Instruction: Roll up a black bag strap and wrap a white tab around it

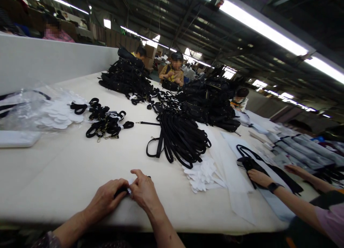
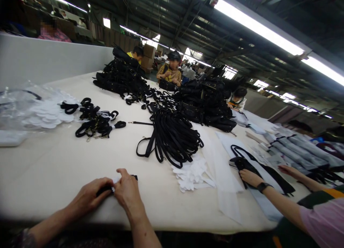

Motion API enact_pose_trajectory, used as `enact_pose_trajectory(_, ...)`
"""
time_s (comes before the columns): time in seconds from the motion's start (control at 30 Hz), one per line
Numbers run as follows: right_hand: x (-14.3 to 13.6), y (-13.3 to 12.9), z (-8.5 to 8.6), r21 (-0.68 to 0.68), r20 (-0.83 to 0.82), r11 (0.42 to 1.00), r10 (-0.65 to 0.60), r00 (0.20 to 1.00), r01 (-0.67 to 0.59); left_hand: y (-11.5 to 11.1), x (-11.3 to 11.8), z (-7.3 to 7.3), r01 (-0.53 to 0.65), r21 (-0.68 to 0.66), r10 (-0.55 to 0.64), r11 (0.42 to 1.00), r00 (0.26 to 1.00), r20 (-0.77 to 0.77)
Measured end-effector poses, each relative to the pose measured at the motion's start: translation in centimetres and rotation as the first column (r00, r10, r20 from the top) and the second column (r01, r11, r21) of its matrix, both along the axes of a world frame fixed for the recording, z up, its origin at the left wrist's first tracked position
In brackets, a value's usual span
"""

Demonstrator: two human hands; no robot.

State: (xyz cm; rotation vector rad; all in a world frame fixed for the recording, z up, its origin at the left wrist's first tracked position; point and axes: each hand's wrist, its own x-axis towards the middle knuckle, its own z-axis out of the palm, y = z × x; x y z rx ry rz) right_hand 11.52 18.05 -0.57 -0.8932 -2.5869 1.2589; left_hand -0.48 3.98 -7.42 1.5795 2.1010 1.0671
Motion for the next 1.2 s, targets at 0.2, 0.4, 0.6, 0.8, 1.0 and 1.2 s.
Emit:
enact_pose_trajectory(0.2, 0.0, 0.6, 1.4, -0.009, 0.055, 0.996, 0.087, 0.995, -0.087, -0.2, 0.4, 0.3, 0.041, 0.017, -0.039, 0.999, 0.990, -0.133)
enact_pose_trajectory(0.4, 0.7, 0.4, 0.8, -0.101, 0.026, 0.995, 0.019, 0.999, -0.016, -0.3, 0.4, 0.2, 0.092, 0.057, -0.079, 0.994, 0.975, -0.210)
enact_pose_trajectory(0.6, 1.4, 0.2, -0.5, -0.430, -0.049, 0.900, -0.102, 0.994, 0.072, -0.4, 0.7, 1.1, 0.138, 0.070, -0.119, 0.988, 0.967, -0.223)
enact_pose_trajectory(0.8, 1.2, -0.3, -1.4, -0.436, -0.060, 0.890, -0.174, 0.983, 0.131, -0.2, 0.6, 1.1, 0.133, 0.060, -0.120, 0.989, 0.974, -0.192)
enact_pose_trajectory(1.0, 1.2, -0.1, -0.5, -0.040, -0.038, 0.999, -0.027, 0.999, 0.025, 0.0, 0.6, 0.5, 0.115, 0.044, -0.108, 0.992, 0.985, -0.133)
enact_pose_trajectory(1.2, 1.0, 0.7, -1.9, 0.507, 0.062, 0.853, 0.107, 0.992, -0.123, 1.9, -0.2, -0.6, 0.113, -0.064, -0.118, 0.992, 0.991, -0.070)
